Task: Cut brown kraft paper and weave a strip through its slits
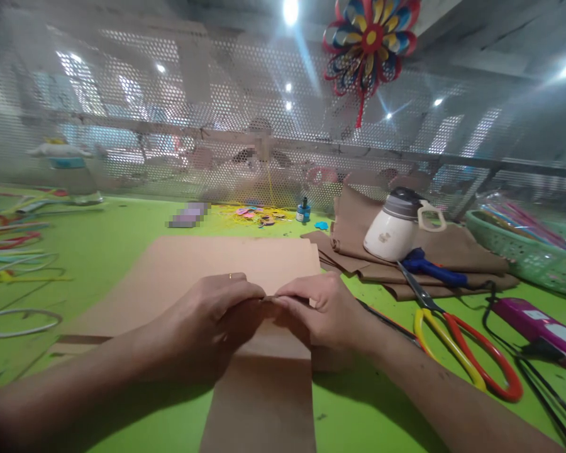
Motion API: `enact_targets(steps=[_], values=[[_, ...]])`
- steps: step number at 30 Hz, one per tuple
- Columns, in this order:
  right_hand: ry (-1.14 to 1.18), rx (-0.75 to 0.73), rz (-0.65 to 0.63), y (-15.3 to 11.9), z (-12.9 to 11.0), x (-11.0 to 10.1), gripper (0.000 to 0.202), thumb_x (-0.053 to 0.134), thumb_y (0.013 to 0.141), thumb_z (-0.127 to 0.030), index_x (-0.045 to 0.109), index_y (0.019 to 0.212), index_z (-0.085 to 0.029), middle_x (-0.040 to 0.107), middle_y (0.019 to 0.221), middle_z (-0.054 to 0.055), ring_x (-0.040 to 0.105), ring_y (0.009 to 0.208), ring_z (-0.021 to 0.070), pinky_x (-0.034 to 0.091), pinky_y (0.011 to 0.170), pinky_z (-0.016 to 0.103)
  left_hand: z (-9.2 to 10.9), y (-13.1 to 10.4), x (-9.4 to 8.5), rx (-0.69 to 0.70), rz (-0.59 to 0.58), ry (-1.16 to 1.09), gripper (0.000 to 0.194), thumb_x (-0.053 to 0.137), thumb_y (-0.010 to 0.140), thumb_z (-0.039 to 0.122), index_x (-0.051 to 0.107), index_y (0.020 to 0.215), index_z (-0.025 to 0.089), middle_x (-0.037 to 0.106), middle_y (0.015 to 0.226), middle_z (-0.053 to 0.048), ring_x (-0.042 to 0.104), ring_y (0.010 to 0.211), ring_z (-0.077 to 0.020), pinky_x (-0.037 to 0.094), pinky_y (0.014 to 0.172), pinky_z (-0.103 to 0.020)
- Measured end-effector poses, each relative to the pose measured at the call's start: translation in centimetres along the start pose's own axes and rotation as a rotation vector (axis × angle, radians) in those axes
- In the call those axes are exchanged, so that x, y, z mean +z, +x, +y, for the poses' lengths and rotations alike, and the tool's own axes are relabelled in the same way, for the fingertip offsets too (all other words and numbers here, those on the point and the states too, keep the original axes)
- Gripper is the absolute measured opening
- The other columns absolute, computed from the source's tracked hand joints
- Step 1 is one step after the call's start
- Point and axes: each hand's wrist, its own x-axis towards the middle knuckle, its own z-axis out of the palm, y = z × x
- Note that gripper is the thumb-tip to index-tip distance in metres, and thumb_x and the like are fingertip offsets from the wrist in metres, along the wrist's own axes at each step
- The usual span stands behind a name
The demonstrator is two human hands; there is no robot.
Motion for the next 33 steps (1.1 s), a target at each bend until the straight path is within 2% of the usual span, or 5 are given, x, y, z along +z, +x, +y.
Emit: enact_targets(steps=[7, 14, 21, 27, 33], values=[[-0.074, -0.004, 0.035, -0.4, 0.1, 0.6, 0.019, 0.054, 0.09, -0.023, 0.069, 0.08, -0.018, 0.071, 0.073, 0.001, 0.061, 0.064, 0.0115, 0.042, 0.059, 0.022, 0.1, 0.2, -0.1, -0.035, -0.006, 0.028, 0.02, 0.041, 0.094, 0.025, 0.052, 0.079, 0.018, 0.052, 0.073, -0.001, 0.044, 0.065, -0.0128, 0.03, 0.059, -0.027], [-0.123, 0.026, -0.154, -0.2, -0.1, 0.3, 0.017, 0.051, 0.093, -0.027, 0.066, 0.092, -0.019, 0.068, 0.081, 0.0, 0.056, 0.07, 0.0111, 0.038, 0.062, 0.022, -0.4, 0.2, 0.3, 0.04, -0.022, 0.044, 0.01, 0.049, 0.086, 0.022, 0.051, 0.078, 0.017, 0.053, 0.075, -0.003, 0.042, 0.062, -0.013, 0.029, 0.056, -0.026], [-0.08, -0.008, -0.092, -0.4, 0.2, 0.2, 0.023, 0.047, 0.094, -0.023, 0.062, 0.078, -0.017, 0.061, 0.067, -0.002, 0.051, 0.061, 0.0091, 0.035, 0.059, 0.02, 0.6, 0.5, -0.4, -0.142, -0.104, -0.129, 0.036, 0.032, 0.097, 0.037, 0.061, 0.088, 0.019, 0.062, 0.079, -0.003, 0.051, 0.069, -0.0143, 0.035, 0.061, -0.025], [-0.086, 0.034, -0.098, -0.3, 0.7, -0.1, 0.026, 0.044, 0.096, -0.026, 0.063, 0.083, -0.016, 0.066, 0.074, 0.001, 0.056, 0.065, 0.0107, 0.039, 0.06, 0.021, -0.2, 0.4, -0.8, -0.282, -0.216, -0.243, 0.035, 0.036, 0.094, 0.043, 0.063, 0.089, 0.02, 0.062, 0.075, -0.001, 0.049, 0.062, -0.0127, 0.031, 0.053, -0.023], [-0.032, 0.114, -0.072, -0.1, 1.1, -0.2, 0.026, 0.052, 0.092, -0.032, 0.069, 0.08, -0.016, 0.071, 0.074, 0.004, 0.06, 0.065, 0.0133, 0.042, 0.059, 0.023, -0.3, 0.2, -0.3, -0.354, -0.167, -0.236, 0.042, 0.035, 0.094, 0.046, 0.062, 0.081, 0.018, 0.059, 0.067, -0.001, 0.046, 0.058, -0.0123, 0.027, 0.05, -0.024]])
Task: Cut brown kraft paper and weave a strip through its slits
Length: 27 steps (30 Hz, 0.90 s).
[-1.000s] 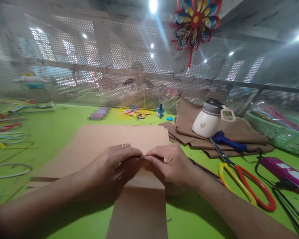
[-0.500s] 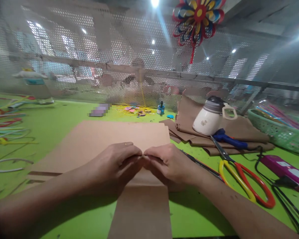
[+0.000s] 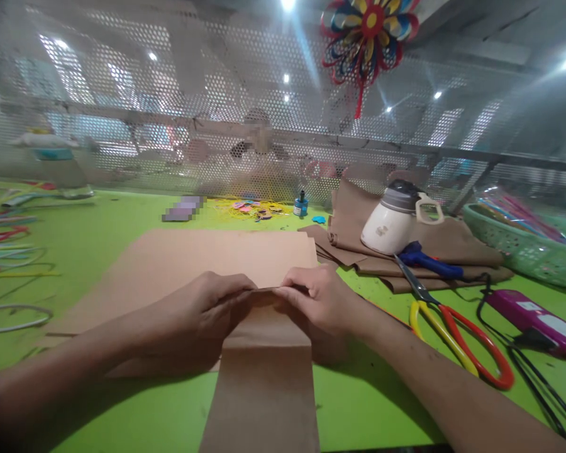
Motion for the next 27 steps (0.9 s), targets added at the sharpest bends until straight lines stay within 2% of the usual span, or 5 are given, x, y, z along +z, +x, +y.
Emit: enact_targets(steps=[5, 17, 22, 25, 27], values=[[0.22, 0.163, 0.077, -0.1, 0.9, -0.2, 0.033, 0.061, 0.085, -0.044, 0.069, 0.071, -0.016, 0.064, 0.059, 0.002, 0.054, 0.052, 0.0113, 0.039, 0.048, 0.022, -0.2, 0.0, 0.0, -0.051, 0.083, 0.007, 0.043, 0.035, 0.093, 0.049, 0.055, 0.07, 0.018, 0.056, 0.061, 0.001, 0.042, 0.054, -0.0115, 0.026, 0.047, -0.024], [0.503, 0.277, -0.144, -0.1, 2.8, -0.9, 0.04, 0.053, 0.089, -0.051, 0.057, 0.068, -0.018, 0.056, 0.051, -0.003, 0.052, 0.046, 0.0105, 0.038, 0.043, 0.021, -2.1, 1.5, -1.0, 0.002, 0.033, -0.181, 0.037, 0.05, 0.088, 0.043, 0.048, 0.062, 0.016, 0.045, 0.058, 0.004, 0.038, 0.055, -0.0087, 0.027, 0.05, -0.022], [0.753, 0.276, 0.056, 0.0, 3.1, -1.2, 0.03, 0.055, 0.09, -0.044, 0.066, 0.095, -0.017, 0.066, 0.079, 0.003, 0.061, 0.068, 0.0131, 0.049, 0.06, 0.024, -1.9, 1.4, -1.5, -0.014, -0.1, -0.575, 0.041, 0.055, 0.086, 0.048, 0.048, 0.062, 0.016, 0.042, 0.055, 0.005, 0.036, 0.051, -0.0076, 0.027, 0.05, -0.021], [0.851, 0.166, -0.087, 0.0, 1.6, -1.4, 0.045, 0.067, 0.083, -0.035, 0.056, 0.127, -0.027, 0.067, 0.106, 0.005, 0.064, 0.092, 0.0163, 0.052, 0.076, 0.028, -1.4, 1.0, -1.1, 0.011, -0.223, -0.796, 0.039, 0.061, 0.083, 0.047, 0.05, 0.064, 0.015, 0.044, 0.054, 0.005, 0.039, 0.052, -0.0075, 0.03, 0.053, -0.021], [0.774, 0.061, -0.226, 0.0, 0.1, -1.3, 0.047, 0.072, 0.079, -0.029, 0.06, 0.124, -0.027, 0.066, 0.112, 0.006, 0.063, 0.1, 0.0192, 0.051, 0.082, 0.03, -1.1, 0.6, -0.4, -0.046, -0.256, -1.006, 0.036, 0.066, 0.079, 0.046, 0.052, 0.067, 0.015, 0.046, 0.057, 0.004, 0.041, 0.053, -0.008, 0.033, 0.054, -0.022]])
